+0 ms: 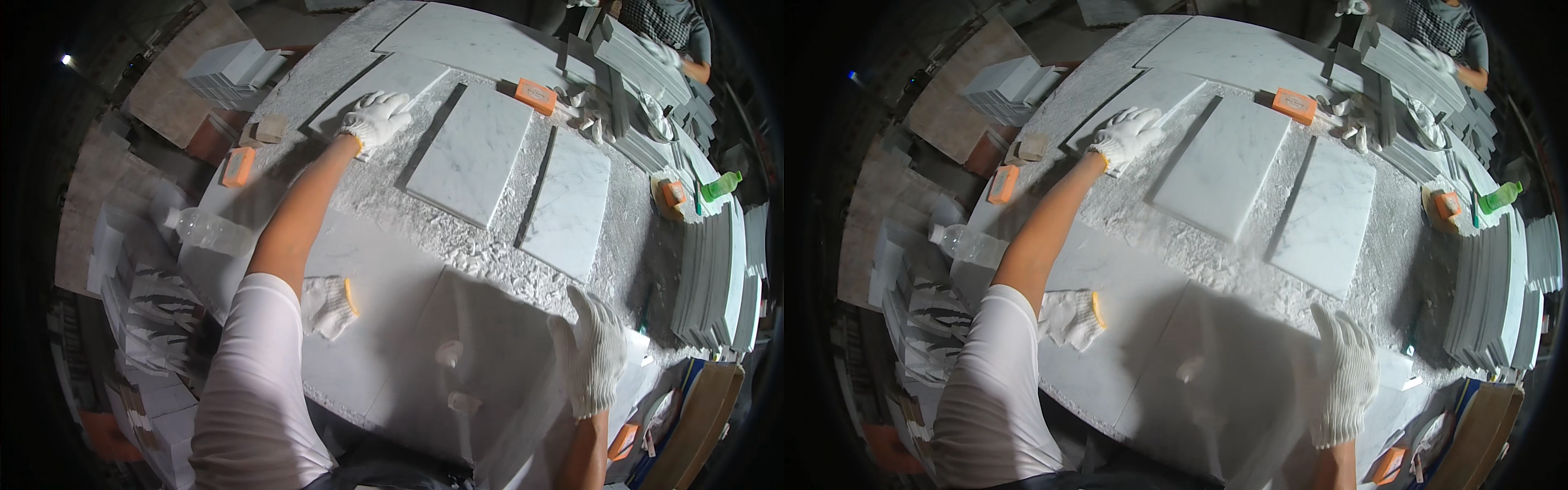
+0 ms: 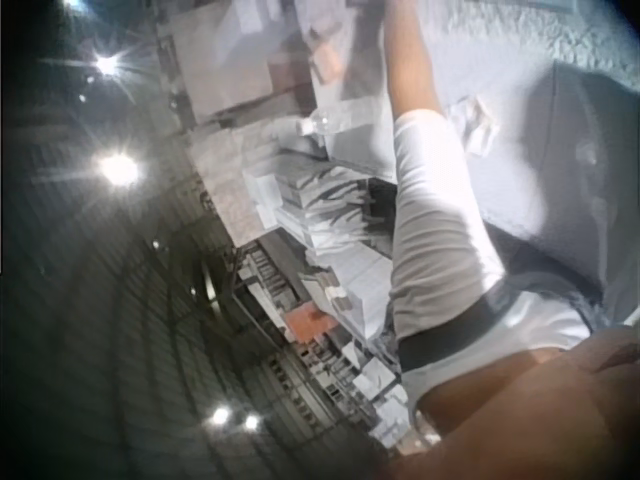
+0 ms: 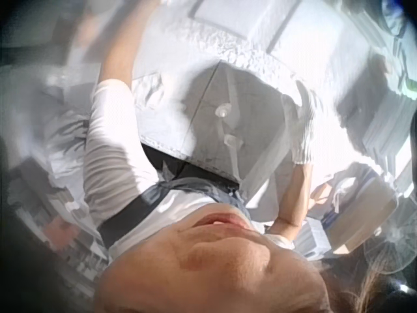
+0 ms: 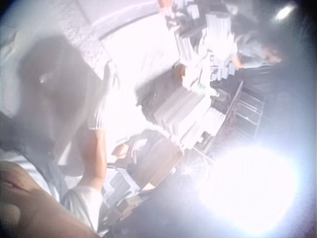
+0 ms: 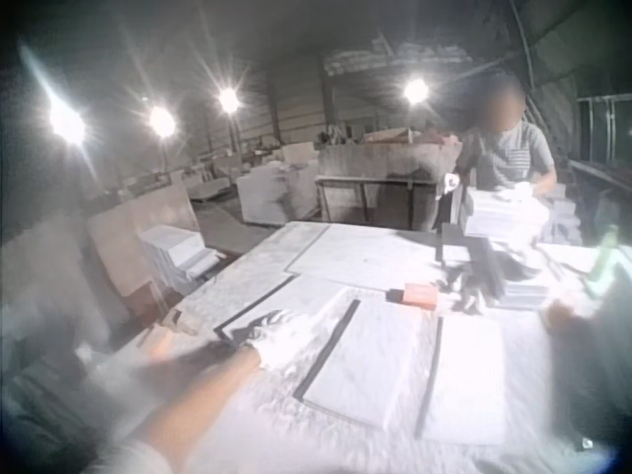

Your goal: The person picks up a white marble tile, uses a metal scraper to remove residue from its surface, and wipes it with a cloth. They repeat this process on several tiles, placing each cleaned tile on a nearby stack.

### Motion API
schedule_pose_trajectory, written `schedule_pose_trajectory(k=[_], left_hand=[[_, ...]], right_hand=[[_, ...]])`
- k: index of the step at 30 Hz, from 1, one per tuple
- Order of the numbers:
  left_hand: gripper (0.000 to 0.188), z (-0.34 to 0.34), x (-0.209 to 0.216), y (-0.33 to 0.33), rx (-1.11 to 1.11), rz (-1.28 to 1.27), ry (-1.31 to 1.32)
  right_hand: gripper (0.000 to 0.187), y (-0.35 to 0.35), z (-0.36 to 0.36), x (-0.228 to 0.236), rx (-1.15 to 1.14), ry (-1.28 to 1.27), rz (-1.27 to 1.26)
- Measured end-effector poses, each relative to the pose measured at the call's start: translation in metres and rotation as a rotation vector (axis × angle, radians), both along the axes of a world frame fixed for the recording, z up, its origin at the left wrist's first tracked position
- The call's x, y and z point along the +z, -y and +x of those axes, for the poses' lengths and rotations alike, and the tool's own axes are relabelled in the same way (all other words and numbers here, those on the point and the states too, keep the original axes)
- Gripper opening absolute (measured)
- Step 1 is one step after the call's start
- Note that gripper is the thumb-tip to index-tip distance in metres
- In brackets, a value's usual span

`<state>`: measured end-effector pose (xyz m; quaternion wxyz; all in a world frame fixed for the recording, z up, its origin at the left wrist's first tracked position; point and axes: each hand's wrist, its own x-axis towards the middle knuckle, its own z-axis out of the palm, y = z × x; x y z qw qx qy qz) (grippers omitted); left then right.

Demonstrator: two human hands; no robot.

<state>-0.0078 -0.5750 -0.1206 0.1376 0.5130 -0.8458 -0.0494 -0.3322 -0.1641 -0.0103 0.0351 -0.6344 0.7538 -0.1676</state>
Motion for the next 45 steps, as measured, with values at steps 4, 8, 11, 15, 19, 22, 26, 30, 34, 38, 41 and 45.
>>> schedule_pose_trajectory(k=[4,8,11,15,19,22,26,30,34,38,41,45], left_hand=[[0.056,-0.017,-0.009,0.045,0.022,-0.028,-0.045],[0.049,-0.027,-0.016,0.08,0.122,0.097,-0.295],[0.053,-0.023,-0.023,0.092,-0.028,0.141,-0.811],[0.056,-0.017,-0.03,0.097,0.073,0.173,-0.877],[0.058,-0.016,-0.031,0.098,0.022,-0.018,-0.617],[0.06,-0.018,-0.031,0.099,0.097,0.19,-0.851],[0.057,-0.02,-0.028,0.096,0.046,0.102,-0.804],[0.05,-0.016,-0.017,0.088,0.293,0.209,-1.006],[0.058,0.009,-0.003,0.068,0.695,-0.052,-0.646],[0.055,0.041,0.0,0.046,0.796,-0.039,-0.154],[0.052,0.05,-0.001,0.036,0.772,0.03,-0.041],[0.052,0.047,0.004,0.027,0.772,0.03,0.018]], right_hand=[[0.046,0.002,0.002,0.005,-0.022,0.062,0.061],[0.048,0.004,0.003,0.006,-0.062,0.109,0.111],[0.048,0.004,0.004,0.006,-0.066,0.087,0.14],[0.047,0.004,0.005,0.007,-0.04,0.058,0.129],[0.046,0.004,0.005,0.007,-0.029,0.092,0.123],[0.046,0.004,0.008,0.007,-0.067,0.061,0.144],[0.046,0.004,0.008,0.009,-0.037,0.068,0.127],[0.046,0.004,0.005,0.01,-0.064,0.117,0.145],[0.047,0.003,0.002,0.008,-0.036,0.124,0.094],[0.047,0.004,0.0,0.002,0.036,0.041,-0.054],[0.046,0.004,-0.002,0.001,0.052,0.034,-0.056],[0.045,0.003,-0.001,0.003,0.054,0.046,-0.037]])
